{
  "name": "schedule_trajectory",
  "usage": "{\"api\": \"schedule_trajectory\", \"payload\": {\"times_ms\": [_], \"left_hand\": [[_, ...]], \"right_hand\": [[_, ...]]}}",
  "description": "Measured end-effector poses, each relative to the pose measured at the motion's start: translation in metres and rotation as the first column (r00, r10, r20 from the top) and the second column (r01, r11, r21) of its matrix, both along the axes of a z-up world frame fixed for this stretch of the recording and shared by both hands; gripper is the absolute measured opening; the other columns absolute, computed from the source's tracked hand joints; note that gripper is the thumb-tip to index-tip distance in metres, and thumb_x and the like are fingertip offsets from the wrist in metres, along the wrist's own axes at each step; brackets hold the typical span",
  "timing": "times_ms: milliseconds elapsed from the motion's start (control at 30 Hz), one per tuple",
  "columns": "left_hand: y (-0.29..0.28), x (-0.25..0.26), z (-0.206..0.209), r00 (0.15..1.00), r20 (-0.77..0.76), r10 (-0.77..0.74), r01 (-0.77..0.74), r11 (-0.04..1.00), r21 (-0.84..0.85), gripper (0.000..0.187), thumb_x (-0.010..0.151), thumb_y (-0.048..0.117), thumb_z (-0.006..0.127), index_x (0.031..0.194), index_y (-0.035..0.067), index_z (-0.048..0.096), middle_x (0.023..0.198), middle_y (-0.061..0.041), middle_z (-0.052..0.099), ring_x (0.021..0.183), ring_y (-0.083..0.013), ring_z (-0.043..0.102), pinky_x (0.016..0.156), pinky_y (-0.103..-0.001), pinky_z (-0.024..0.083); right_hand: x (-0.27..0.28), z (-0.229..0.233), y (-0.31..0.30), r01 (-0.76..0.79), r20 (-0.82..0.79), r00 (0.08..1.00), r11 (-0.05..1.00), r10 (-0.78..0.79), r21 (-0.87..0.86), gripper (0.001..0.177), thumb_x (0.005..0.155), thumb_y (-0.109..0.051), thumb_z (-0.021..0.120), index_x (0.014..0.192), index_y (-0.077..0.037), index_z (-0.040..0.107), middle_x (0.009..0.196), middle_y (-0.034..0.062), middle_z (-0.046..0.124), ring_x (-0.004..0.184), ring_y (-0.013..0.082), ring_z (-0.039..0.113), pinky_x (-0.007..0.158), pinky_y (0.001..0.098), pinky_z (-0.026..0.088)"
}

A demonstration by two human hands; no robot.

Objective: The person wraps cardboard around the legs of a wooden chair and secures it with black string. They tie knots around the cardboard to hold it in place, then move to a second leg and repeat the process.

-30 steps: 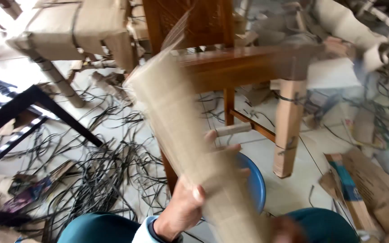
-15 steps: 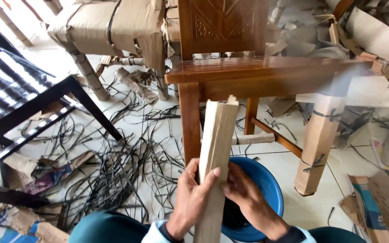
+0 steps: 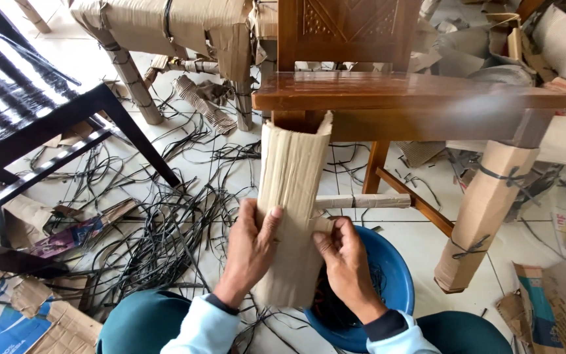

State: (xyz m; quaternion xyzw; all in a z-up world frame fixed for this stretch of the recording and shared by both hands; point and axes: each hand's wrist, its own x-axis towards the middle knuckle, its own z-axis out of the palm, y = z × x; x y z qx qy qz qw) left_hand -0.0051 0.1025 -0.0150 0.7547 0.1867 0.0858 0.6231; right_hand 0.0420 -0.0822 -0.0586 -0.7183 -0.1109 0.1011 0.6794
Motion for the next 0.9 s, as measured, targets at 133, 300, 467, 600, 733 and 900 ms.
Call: {"api": "schedule_trajectory", "payload": {"times_ms": [133,300,467,600,733,900], "left_hand": [[-0.009,0.0,-0.015,0.99,-0.135,0.036,-0.003,0.972,0.235,0.068,0.084,0.074,0.038,0.111,0.014,0.055,0.086,0.0,0.061,0.072,-0.0121,0.057,0.054,-0.029,0.051],[-0.01,-0.001,-0.016,0.986,-0.133,0.099,-0.074,0.98,0.186,0.066,0.083,0.073,0.044,0.105,0.012,0.059,0.087,0.001,0.059,0.075,-0.0127,0.055,0.061,-0.03,0.048],[-0.016,-0.001,-0.019,0.993,-0.018,0.117,-0.113,0.982,0.151,0.081,0.08,0.076,0.041,0.125,0.01,0.055,0.113,-0.007,0.061,0.093,-0.0159,0.058,0.07,-0.032,0.056],[-0.017,0.005,-0.023,0.987,0.142,0.07,-0.089,0.987,0.131,0.054,0.102,0.047,0.052,0.129,0.0,0.05,0.113,-0.031,0.059,0.117,-0.0552,0.061,0.095,-0.062,0.051],[-0.02,0.003,-0.016,0.992,0.109,0.066,-0.076,0.993,0.088,0.052,0.104,0.045,0.047,0.131,0.001,0.047,0.109,-0.029,0.06,0.116,-0.0536,0.063,0.096,-0.061,0.052],[-0.021,0.01,-0.025,0.989,0.104,0.107,-0.111,0.993,0.031,0.046,0.105,0.04,0.049,0.13,0.002,0.044,0.1,-0.028,0.066,0.099,-0.0491,0.068,0.081,-0.058,0.053]], "right_hand": [[0.009,-0.022,-0.001,0.07,0.071,0.995,0.993,-0.063,-0.095,0.023,0.096,-0.03,0.067,0.101,-0.01,0.057,0.087,0.0056,0.068,0.081,0.0154,0.06,0.075,0.031,0.052],[0.006,-0.025,-0.002,-0.013,0.014,1.0,0.999,0.014,-0.044,0.026,0.096,-0.032,0.063,0.107,-0.009,0.063,0.098,0.0076,0.072,0.091,0.0176,0.065,0.082,0.0322,0.054],[0.009,-0.002,0.002,-0.115,-0.038,0.993,0.989,0.112,-0.09,0.027,0.096,-0.033,0.062,0.104,-0.008,0.061,0.097,0.0096,0.072,0.09,0.0192,0.064,0.078,0.0321,0.053],[0.022,0.043,0.013,0.099,0.31,0.951,0.958,-0.011,-0.27,0.041,0.096,-0.024,0.064,0.126,0.0,0.052,0.115,0.0248,0.058,0.109,0.0377,0.056,0.096,0.0514,0.043],[0.069,0.097,0.015,0.048,0.815,0.527,0.95,0.239,-0.31,0.049,0.104,-0.015,0.056,0.15,-0.001,0.046,0.142,0.0227,0.052,0.133,0.04,0.053,0.112,0.0513,0.042],[0.09,0.13,0.017,0.044,0.729,0.53,0.845,0.433,-0.533,0.028,0.097,-0.021,0.071,0.12,-0.006,0.067,0.125,0.0198,0.056,0.103,0.0427,0.069,0.089,0.055,0.058]]}}
